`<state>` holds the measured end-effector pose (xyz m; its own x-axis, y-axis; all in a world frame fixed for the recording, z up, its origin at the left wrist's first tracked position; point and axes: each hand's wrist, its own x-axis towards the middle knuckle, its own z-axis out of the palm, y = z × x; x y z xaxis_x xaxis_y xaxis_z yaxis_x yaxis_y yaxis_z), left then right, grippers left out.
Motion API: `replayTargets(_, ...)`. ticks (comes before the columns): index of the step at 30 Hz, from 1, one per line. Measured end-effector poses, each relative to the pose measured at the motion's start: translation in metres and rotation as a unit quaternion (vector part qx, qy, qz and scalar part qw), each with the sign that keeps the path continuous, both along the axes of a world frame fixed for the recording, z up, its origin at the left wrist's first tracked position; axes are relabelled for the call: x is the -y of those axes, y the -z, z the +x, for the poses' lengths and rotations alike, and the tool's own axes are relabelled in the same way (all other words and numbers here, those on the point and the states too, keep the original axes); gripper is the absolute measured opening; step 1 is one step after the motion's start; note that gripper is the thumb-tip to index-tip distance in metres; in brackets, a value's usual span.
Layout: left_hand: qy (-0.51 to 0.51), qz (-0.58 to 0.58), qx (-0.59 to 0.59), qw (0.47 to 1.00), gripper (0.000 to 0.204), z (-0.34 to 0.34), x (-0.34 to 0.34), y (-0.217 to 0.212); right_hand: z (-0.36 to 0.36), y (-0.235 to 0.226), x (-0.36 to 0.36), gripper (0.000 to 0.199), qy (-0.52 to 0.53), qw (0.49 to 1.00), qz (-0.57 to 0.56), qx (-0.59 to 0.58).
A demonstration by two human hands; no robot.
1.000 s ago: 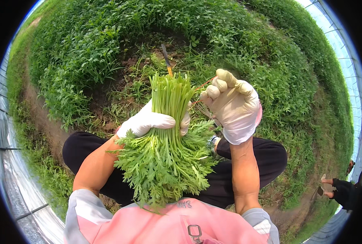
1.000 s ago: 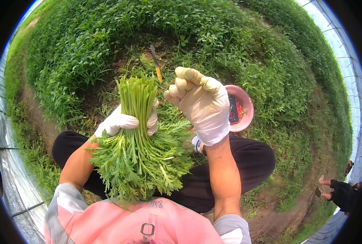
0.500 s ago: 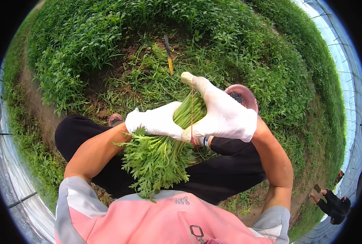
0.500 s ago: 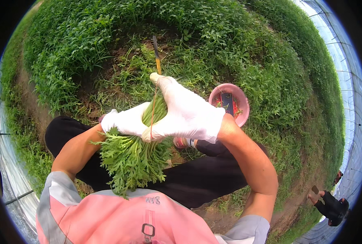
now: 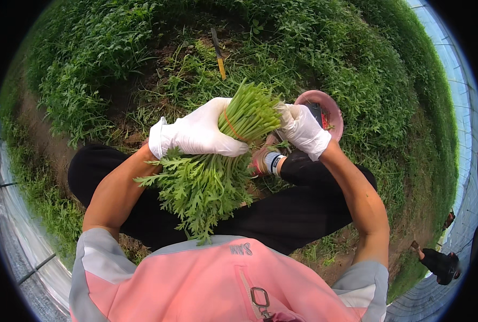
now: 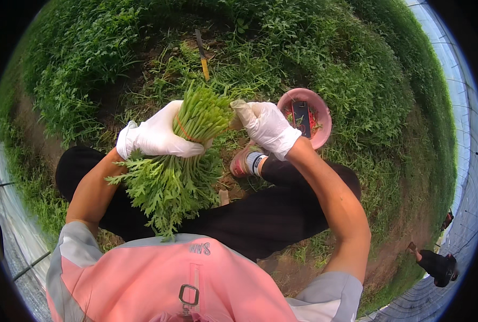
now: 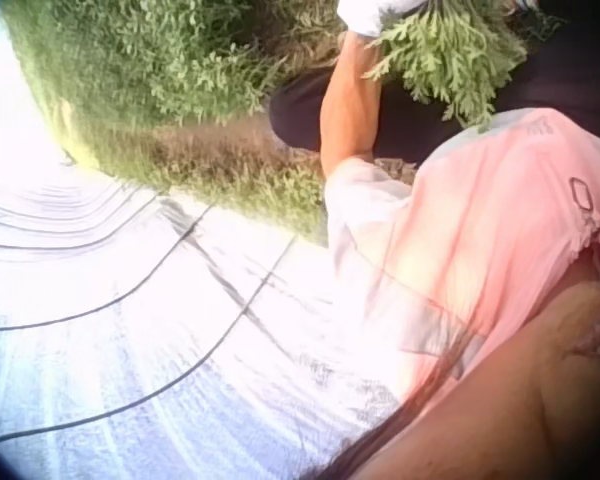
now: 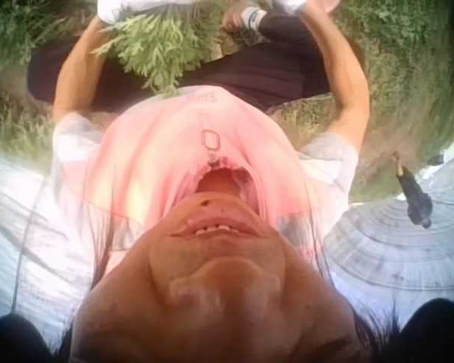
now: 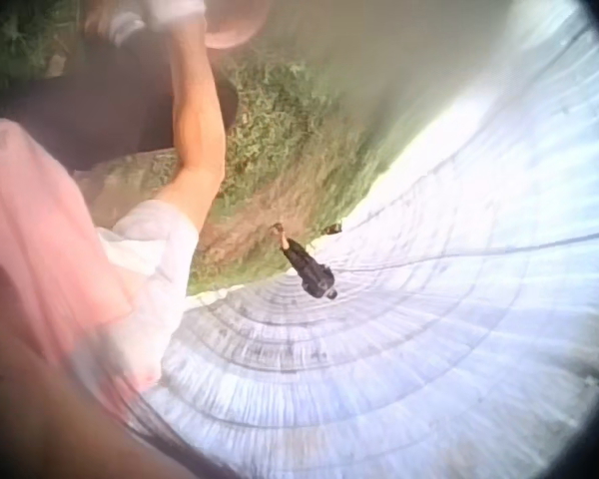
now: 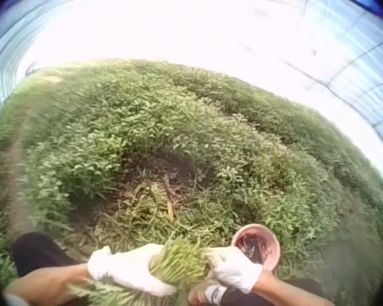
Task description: The person pulls carrot tops from the soil, gathers them into a bundle, and ties the bundle with a rubber band. The person repeats this process to form multiple carrot bundles.
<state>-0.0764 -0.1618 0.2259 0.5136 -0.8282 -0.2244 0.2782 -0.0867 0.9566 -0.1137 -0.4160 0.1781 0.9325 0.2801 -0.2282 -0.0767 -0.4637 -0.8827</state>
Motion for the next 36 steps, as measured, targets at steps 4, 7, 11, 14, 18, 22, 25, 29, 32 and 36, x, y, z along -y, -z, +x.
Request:
replayTargets(4,-0.121,0.072,-0.031,0.99,0.037,0.007,-0.007,0.014,-0.043,-0.02,-0.02,0.044,0.031,0.995,0.09,0.017)
replayTargets(7,-0.206,0.056,-0.085,0.973,0.039,0.013,-0.008,0.022,-0.05,-0.05,-0.034,0.058,0.085,0.877,0.471,0.045)
replayTargets(11,-0.302,-0.031,-0.038,0.952,0.041,-0.001,0.01,0.015,-0.039,-0.063,-0.03,0.036,0.216,0.599,0.771,0.003)
replayTargets(14,-0.29,-0.036,-0.047,0.955,0.05,-0.001,0.013,0.012,-0.042,-0.051,-0.031,0.043,0.272,0.438,0.857,-0.007)
replayTargets(18,-0.328,-0.025,-0.053,0.943,0.044,-0.002,0.019,0.014,-0.017,-0.017,-0.028,0.039,0.279,0.42,0.861,-0.061)
replayTargets(22,-0.356,-0.035,-0.004,0.934,0.038,-0.001,0.014,0.019,0.008,-0.022,-0.057,0.047,0.286,0.54,0.792,-0.005)
replayTargets(25,-0.333,-0.022,0.051,0.941,0.04,-0.002,0.013,0.012,0.003,-0.031,-0.07,0.081,0.236,0.762,0.602,0.027)
replayTargets(29,-0.246,0.109,0.175,0.947,0.054,-0.006,0.011,0.027,-0.007,-0.048,-0.057,0.118,0.148,0.92,0.358,-0.057)
replayTargets(32,-0.062,0.248,0.262,0.931,0.058,-0.01,0.009,0.02,-0.01,-0.054,-0.052,0.123,0.081,0.951,0.246,-0.172)
replayTargets(36,0.13,0.321,0.337,0.876,0.051,-0.022,0.016,0.022,-0.022,-0.028,-0.037,0.107,0.09,0.944,0.196,-0.249)
